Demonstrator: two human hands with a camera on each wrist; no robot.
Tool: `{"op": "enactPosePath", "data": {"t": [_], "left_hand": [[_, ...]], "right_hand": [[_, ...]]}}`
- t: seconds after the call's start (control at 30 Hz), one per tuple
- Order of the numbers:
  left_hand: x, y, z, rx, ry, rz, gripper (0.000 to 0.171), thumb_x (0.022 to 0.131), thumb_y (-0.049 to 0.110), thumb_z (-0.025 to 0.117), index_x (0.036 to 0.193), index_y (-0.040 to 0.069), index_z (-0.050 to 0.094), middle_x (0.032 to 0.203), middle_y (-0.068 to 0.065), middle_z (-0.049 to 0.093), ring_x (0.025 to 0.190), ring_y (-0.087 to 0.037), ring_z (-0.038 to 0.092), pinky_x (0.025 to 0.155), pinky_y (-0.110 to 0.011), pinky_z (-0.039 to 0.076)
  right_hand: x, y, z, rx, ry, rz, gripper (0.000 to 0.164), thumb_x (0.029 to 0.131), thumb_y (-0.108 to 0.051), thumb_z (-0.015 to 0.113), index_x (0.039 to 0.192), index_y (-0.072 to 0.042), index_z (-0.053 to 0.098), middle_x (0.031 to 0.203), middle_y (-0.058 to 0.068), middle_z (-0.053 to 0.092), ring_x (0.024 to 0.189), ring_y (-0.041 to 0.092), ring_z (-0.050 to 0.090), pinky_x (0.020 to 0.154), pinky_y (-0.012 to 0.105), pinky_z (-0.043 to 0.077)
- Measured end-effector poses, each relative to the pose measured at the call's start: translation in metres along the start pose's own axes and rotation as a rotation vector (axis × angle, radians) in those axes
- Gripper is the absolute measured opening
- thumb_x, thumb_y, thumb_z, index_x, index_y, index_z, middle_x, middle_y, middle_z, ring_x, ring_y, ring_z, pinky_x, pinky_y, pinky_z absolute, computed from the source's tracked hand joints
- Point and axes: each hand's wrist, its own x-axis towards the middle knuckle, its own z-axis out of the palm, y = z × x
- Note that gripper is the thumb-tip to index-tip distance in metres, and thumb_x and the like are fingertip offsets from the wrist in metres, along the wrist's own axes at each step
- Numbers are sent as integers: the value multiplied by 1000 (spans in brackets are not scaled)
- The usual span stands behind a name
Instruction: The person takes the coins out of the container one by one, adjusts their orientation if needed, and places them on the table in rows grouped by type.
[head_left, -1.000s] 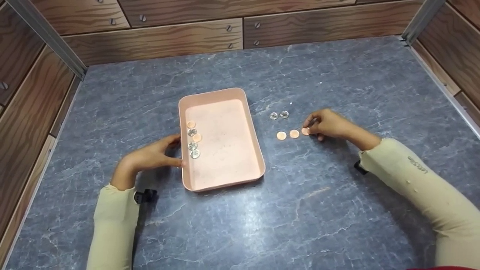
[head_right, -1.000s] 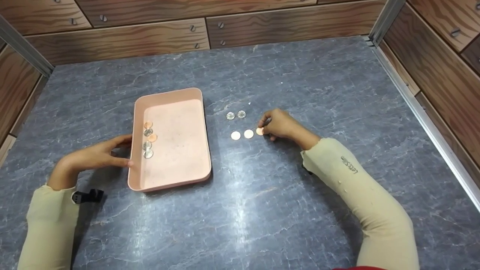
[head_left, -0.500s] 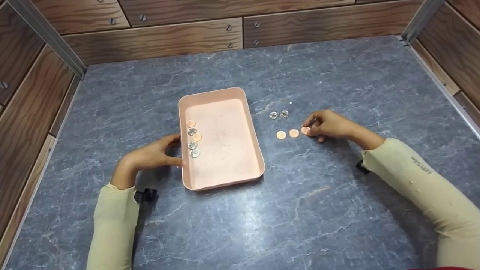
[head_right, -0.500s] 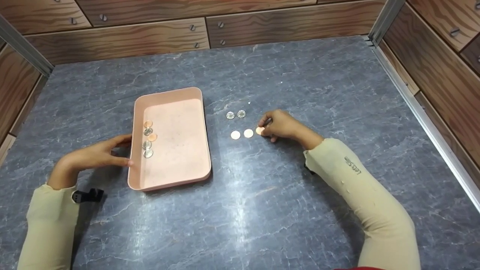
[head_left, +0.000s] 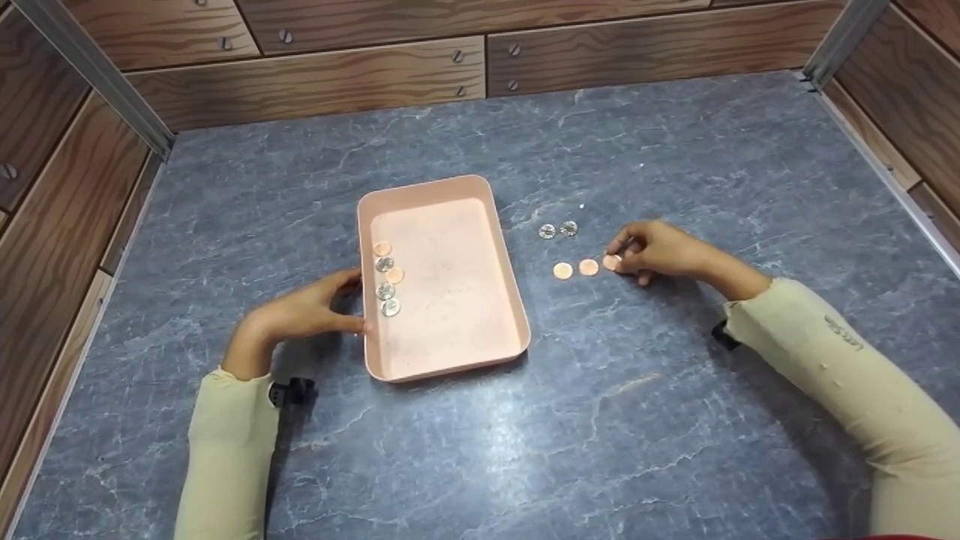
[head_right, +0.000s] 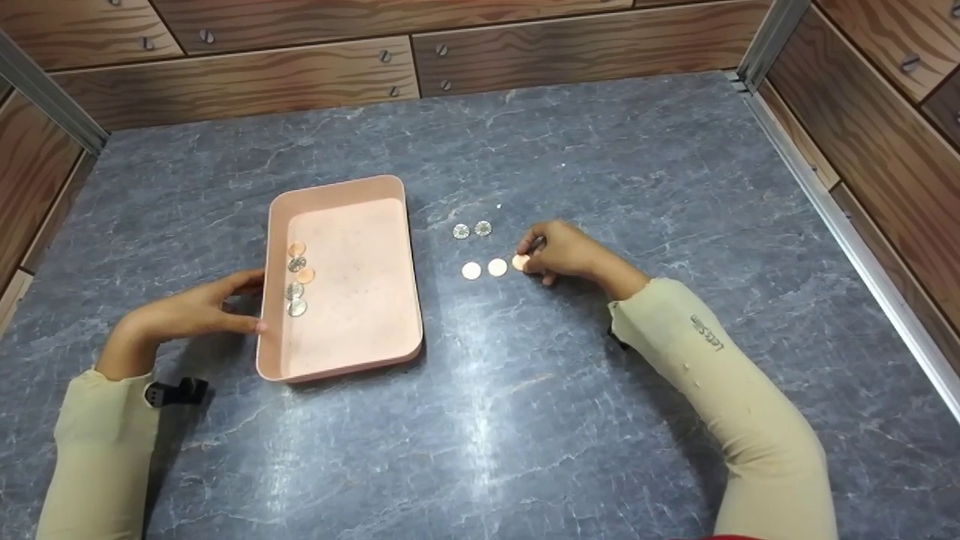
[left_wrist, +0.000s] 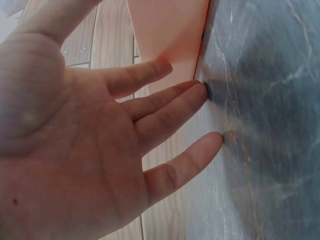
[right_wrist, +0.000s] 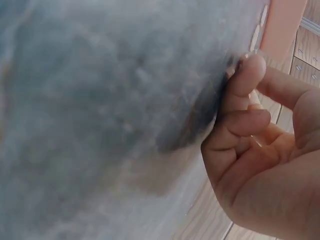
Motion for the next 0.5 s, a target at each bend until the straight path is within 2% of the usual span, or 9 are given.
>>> {"op": "enactPosePath", "data": {"t": [0.13,0.33,0.5], "left_hand": [[0,-1,0,-21,-13,-1,95,83,33,76,151,-4,21,156,-26,25,146,-40,21,120,-53,17],[1,0,0,-16,-11,3,95,83,34,76,151,-4,21,155,-26,26,145,-41,23,120,-54,17],[0,0,0,-2,-3,13,94,83,33,75,150,-5,21,155,-26,27,145,-41,24,119,-54,18]], "right_hand": [[-5,-2,-5,10,-3,-7,37,87,-8,67,120,6,58,80,2,55,53,8,57,51,23,51],[-14,-7,-14,58,62,-9,36,90,-11,65,122,4,56,91,6,60,58,13,58,55,28,53],[-21,-21,-18,60,95,-33,34,94,-17,62,124,0,57,94,6,62,60,13,59,52,26,48]]}}
